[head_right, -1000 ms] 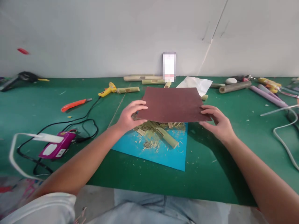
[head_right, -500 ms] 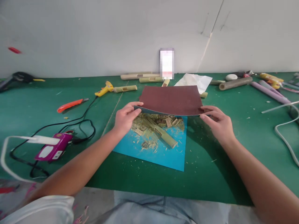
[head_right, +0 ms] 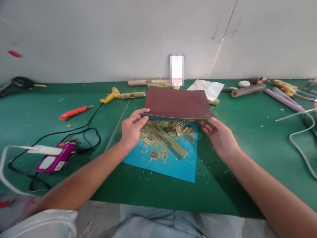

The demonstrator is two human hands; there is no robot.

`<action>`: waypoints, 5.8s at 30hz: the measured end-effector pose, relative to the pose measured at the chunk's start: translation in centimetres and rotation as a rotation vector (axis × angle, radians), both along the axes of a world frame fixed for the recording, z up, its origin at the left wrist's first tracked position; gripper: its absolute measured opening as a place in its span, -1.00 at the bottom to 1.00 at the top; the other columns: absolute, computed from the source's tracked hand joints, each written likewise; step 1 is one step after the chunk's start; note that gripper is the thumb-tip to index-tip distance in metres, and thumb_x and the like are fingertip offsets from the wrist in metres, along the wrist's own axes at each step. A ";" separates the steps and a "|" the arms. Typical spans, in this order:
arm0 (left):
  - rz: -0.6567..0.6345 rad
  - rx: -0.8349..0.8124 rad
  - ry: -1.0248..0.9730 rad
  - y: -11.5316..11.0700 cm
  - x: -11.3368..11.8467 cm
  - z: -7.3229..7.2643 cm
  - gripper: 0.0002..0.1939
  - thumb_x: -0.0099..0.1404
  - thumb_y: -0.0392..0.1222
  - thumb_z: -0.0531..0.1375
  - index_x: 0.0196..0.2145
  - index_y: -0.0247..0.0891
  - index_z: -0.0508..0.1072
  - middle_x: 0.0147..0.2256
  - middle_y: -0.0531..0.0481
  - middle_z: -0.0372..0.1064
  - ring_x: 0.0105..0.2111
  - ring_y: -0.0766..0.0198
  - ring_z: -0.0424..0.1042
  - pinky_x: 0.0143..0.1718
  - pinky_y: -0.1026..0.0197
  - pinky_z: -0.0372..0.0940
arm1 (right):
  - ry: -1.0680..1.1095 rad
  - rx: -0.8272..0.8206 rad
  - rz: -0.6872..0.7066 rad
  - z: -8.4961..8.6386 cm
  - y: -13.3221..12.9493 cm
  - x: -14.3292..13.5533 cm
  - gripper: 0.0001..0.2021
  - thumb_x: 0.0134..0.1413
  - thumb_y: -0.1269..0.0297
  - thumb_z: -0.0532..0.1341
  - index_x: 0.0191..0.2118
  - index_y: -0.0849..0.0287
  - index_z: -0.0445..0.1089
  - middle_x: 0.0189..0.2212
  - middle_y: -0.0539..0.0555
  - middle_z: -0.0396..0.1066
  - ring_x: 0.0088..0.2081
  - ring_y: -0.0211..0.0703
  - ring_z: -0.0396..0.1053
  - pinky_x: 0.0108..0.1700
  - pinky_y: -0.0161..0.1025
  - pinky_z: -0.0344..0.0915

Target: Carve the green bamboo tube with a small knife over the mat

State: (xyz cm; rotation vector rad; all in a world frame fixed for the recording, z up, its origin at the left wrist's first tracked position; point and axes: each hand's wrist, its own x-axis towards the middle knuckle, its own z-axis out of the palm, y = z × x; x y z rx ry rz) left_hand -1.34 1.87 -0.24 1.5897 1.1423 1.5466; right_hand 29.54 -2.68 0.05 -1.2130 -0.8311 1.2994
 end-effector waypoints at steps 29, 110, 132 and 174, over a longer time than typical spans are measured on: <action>-0.207 -0.424 -0.045 -1.6 0.0 0.1 -0.52 0.20 0.04 0.37 0.02 -0.17 0.51 -0.22 -0.09 0.47 -0.34 0.24 0.48 -0.51 0.31 0.40 | 0.438 0.000 -0.305 0.0 0.8 -4.6 -0.67 -0.23 0.58 0.32 -0.29 0.06 0.45 -0.33 -0.04 0.54 -0.25 -0.19 0.50 -0.18 -0.29 0.54; -0.378 -0.568 -0.253 -4.2 2.8 1.8 -0.53 0.05 0.11 0.42 -0.23 -0.29 0.47 -0.44 -0.04 0.49 -0.56 0.36 0.38 -0.58 0.30 0.27 | 0.294 0.014 -0.441 0.1 -1.4 -7.8 -0.70 -0.17 0.21 0.50 -0.29 0.11 0.47 -0.31 -0.03 0.55 -0.28 -0.16 0.54 -0.22 -0.16 0.56; -0.285 -0.624 -0.398 -4.6 4.0 1.6 -0.66 0.08 0.04 0.38 -0.51 -0.31 0.48 -0.56 -0.02 0.46 -0.62 0.39 0.33 -0.56 0.27 0.28 | 0.419 0.017 -0.291 1.1 -2.5 -8.7 -0.76 -0.10 0.19 0.48 -0.29 0.05 0.49 -0.38 -0.11 0.52 -0.30 -0.23 0.48 -0.21 -0.19 0.51; -0.336 -0.499 -0.295 -4.4 3.4 1.0 -0.56 0.15 0.15 0.36 -0.54 -0.31 0.45 -0.61 0.04 0.40 -0.70 0.47 0.25 -0.66 0.34 0.15 | 0.250 0.040 -0.096 1.4 -3.7 -9.5 -0.71 -0.07 0.04 0.45 -0.28 0.09 0.50 -0.18 0.05 0.59 -0.11 0.01 0.54 0.02 0.02 0.45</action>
